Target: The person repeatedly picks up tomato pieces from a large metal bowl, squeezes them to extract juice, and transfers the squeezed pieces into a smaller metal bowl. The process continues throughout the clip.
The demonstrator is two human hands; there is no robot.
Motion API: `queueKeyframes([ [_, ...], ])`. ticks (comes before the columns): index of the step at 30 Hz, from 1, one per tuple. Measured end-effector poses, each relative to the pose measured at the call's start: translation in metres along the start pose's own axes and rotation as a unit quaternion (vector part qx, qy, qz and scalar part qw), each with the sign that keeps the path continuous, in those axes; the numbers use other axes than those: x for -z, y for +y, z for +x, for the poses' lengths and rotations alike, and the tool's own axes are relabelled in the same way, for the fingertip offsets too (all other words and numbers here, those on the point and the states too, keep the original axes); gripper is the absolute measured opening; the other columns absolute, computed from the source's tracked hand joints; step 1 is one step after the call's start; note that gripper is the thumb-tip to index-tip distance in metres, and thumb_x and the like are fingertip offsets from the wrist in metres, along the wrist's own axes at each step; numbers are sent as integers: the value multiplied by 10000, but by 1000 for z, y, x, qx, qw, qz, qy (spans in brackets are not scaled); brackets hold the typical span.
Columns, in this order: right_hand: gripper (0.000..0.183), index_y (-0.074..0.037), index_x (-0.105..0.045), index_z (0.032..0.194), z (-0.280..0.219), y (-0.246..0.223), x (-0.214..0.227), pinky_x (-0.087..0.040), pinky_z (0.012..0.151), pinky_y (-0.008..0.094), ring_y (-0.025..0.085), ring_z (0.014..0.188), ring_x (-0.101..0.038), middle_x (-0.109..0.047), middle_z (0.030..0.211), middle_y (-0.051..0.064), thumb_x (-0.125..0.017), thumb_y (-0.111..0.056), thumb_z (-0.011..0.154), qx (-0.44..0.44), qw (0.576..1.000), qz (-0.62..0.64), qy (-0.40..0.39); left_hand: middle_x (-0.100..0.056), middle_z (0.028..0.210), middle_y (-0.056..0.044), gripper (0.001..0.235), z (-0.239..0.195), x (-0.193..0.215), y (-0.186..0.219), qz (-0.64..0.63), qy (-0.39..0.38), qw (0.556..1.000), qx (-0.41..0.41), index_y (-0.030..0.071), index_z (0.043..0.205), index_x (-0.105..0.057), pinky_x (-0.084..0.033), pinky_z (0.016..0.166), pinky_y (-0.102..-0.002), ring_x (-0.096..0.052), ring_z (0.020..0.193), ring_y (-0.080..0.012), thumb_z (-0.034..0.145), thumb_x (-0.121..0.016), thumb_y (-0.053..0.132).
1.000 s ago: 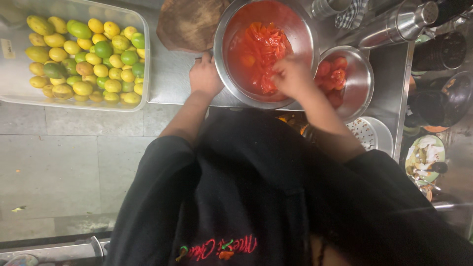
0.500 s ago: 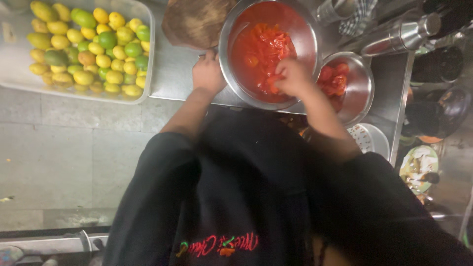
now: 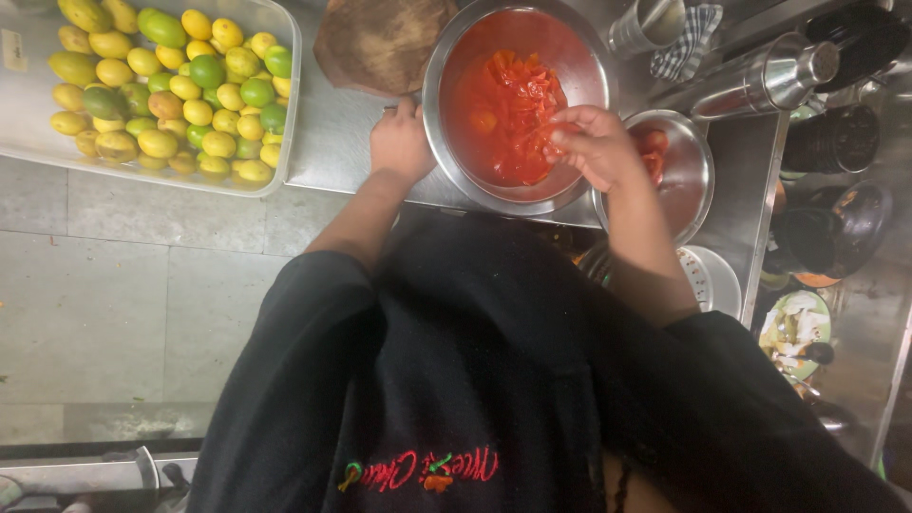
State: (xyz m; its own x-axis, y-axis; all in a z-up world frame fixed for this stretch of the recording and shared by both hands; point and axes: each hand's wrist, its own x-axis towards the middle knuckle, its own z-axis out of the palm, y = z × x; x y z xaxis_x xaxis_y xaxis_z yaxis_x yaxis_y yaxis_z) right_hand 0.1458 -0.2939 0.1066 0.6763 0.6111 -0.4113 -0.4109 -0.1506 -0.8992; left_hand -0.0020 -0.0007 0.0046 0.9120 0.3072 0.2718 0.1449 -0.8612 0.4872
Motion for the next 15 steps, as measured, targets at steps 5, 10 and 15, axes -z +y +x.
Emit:
queueKeyframes([
  [5, 227, 45, -720, 1092, 7, 19, 6, -652, 750, 303, 184, 841, -755, -746, 975, 134, -760, 87, 872, 56, 984, -167, 31, -642, 974, -152, 256, 0, 0, 0, 2, 5, 1000, -8, 71, 928, -687, -586, 677, -480, -671, 827, -379, 820, -724, 300],
  [10, 209, 37, -754, 1039, 1, 17, -6, -620, 693, 253, 129, 772, -732, -757, 903, 98, -759, 83, 835, 48, 943, -317, 86, -645, 982, -145, 252, -1, 2, 1, 8, 7, 1000, -8, 75, 933, -690, -584, 675, -475, -671, 829, -375, 824, -725, 299],
  [15, 193, 20, -776, 1044, -13, -10, -24, -584, 671, 250, 128, 753, -720, -772, 889, 111, -786, 52, 853, 68, 914, -383, 117, -642, 965, -144, 296, 0, 4, 2, 6, -3, 1000, -2, 72, 963, -702, -584, 675, -474, -670, 829, -373, 820, -729, 329],
])
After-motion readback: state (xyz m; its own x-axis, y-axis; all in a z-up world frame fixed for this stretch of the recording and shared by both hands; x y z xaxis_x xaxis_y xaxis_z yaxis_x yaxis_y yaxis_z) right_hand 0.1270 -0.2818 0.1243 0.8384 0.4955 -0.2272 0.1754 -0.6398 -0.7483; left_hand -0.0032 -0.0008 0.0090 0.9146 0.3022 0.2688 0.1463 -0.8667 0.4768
